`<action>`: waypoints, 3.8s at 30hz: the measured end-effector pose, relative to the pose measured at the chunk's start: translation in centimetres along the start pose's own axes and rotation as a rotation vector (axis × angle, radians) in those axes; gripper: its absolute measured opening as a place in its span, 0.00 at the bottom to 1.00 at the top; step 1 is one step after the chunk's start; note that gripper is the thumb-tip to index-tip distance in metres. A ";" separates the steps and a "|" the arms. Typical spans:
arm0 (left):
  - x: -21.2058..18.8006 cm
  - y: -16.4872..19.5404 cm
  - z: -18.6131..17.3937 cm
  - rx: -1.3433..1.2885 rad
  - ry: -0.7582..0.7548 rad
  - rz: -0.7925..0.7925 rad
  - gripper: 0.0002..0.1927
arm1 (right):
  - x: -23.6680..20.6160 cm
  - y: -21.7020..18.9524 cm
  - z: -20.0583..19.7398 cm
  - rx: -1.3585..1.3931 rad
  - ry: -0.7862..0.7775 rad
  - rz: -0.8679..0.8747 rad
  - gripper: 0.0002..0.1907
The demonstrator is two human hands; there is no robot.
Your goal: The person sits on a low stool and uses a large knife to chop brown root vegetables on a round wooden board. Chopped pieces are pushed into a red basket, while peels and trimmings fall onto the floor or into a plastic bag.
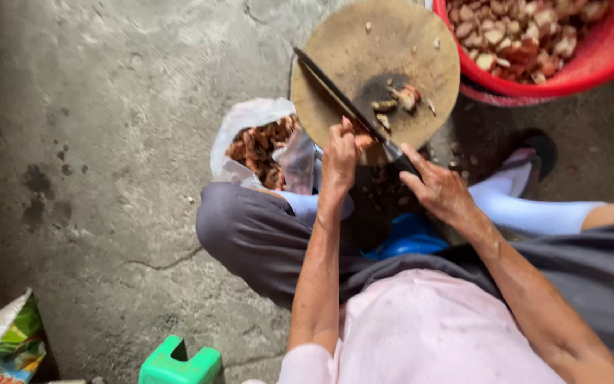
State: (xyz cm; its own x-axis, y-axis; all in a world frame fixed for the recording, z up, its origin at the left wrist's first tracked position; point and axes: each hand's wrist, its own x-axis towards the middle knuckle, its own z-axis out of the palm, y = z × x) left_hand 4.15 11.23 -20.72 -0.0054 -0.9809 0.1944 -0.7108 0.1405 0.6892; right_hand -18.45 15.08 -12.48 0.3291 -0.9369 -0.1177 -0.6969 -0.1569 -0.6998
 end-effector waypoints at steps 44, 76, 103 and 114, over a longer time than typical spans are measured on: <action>-2.4 4.5 -5.9 -0.121 -0.169 -0.285 0.14 | -2.5 -0.3 0.8 0.064 0.037 -0.016 0.33; -0.3 7.3 -9.0 0.351 -0.234 0.547 0.15 | -1.0 -0.6 -2.3 0.570 -0.306 0.631 0.34; 1.3 6.4 -8.3 0.456 -0.416 0.599 0.11 | -0.8 -1.1 -3.0 0.086 0.081 -0.139 0.32; 0.7 7.8 -8.7 0.303 -0.315 0.540 0.14 | -1.6 0.8 -0.2 0.018 0.057 -0.118 0.33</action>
State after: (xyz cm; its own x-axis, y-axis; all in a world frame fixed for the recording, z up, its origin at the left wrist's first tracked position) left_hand 4.68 12.82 -9.14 -0.5851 -0.7827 0.2122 -0.7158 0.6214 0.3186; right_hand -19.67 16.40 -12.68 0.3712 -0.9285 0.0056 -0.6441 -0.2619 -0.7187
